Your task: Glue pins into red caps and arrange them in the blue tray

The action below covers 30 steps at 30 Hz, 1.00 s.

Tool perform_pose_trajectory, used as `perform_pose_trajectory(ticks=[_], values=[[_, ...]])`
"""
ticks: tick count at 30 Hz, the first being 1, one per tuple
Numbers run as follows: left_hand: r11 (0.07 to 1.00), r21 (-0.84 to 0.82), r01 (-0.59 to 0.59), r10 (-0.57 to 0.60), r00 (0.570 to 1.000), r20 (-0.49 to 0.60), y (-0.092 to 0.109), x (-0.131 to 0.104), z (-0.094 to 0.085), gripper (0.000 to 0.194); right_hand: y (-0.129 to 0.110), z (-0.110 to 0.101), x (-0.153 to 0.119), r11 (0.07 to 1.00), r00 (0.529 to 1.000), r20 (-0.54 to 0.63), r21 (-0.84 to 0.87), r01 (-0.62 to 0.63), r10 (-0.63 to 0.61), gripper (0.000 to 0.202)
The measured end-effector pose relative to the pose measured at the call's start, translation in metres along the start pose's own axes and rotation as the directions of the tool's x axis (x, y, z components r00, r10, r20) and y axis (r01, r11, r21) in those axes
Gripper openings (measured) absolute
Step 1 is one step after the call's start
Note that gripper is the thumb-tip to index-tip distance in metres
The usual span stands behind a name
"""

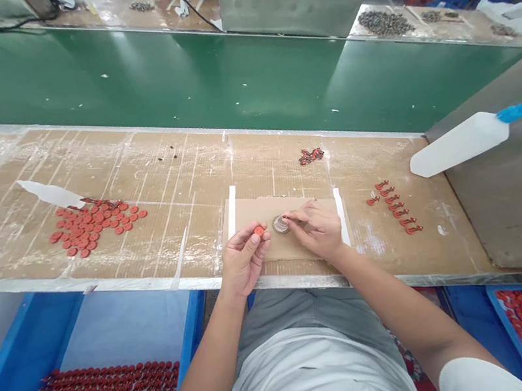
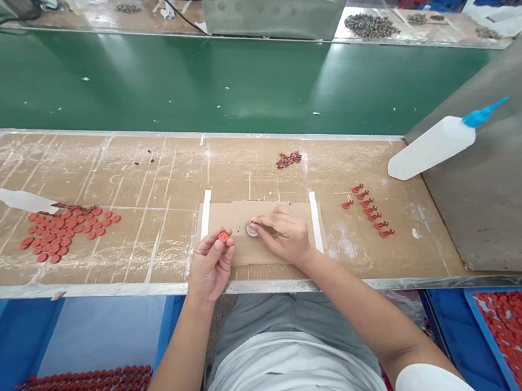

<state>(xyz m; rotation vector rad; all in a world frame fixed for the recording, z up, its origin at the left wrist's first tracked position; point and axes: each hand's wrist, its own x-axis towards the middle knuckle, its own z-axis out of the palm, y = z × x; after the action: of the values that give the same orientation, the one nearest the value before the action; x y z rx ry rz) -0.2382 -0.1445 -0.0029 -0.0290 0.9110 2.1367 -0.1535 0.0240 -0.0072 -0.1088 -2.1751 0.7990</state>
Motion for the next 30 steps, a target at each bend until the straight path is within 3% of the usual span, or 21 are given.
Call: perform_pose_trajectory(ticks=[5,9,12,15,17,19,22,25,30], values=[[1.0,-0.023,0.006,-0.005,1.0,0.016,0.001,0.0,0.0,0.023,-0.001,0.0,0.001,1.0,1.0,0.018,0.011,-0.013,0.013,0.023],[0.999,-0.031,0.007,-0.006,1.0,0.018,0.002,-0.001,0.001,0.025,-0.005,0.0,0.0,0.981,0.984,-0.035,0.084,-0.174,0.177,0.021],[0.999,-0.038,0.011,-0.011,1.0,-0.002,0.002,-0.004,0.002,0.025,-0.015,-0.002,0.001,0.883,0.906,-0.097,0.286,-0.372,0.413,0.025],[0.999,-0.045,0.024,-0.025,0.999,-0.031,0.002,-0.01,0.007,0.023,-0.028,-0.007,0.005,0.695,0.787,-0.061,0.514,-0.503,0.614,0.025],[0.998,-0.052,0.032,-0.034,0.999,-0.039,0.001,-0.015,0.012,0.022,-0.039,-0.012,0.008,0.576,0.731,-0.007,0.62,-0.532,0.683,0.022],[0.998,-0.058,0.038,-0.04,0.998,-0.039,0.001,-0.02,0.018,0.021,-0.051,-0.015,0.009,0.501,0.707,0.032,0.683,-0.531,0.707,0.02],[0.997,-0.057,0.043,-0.044,0.999,-0.025,0.0,-0.027,0.025,0.018,-0.07,-0.018,0.007,0.487,0.712,0.061,0.688,-0.538,0.7,0.019],[0.998,-0.053,0.036,-0.036,0.999,-0.008,-0.001,-0.03,0.029,0.017,-0.087,-0.016,0.003,0.55,0.745,0.047,0.644,-0.532,0.665,0.021],[0.999,-0.045,0.017,-0.017,1.0,-0.011,-0.004,-0.032,0.029,0.017,-0.097,-0.007,-0.003,0.592,0.767,0.023,0.62,-0.514,0.641,0.022]])
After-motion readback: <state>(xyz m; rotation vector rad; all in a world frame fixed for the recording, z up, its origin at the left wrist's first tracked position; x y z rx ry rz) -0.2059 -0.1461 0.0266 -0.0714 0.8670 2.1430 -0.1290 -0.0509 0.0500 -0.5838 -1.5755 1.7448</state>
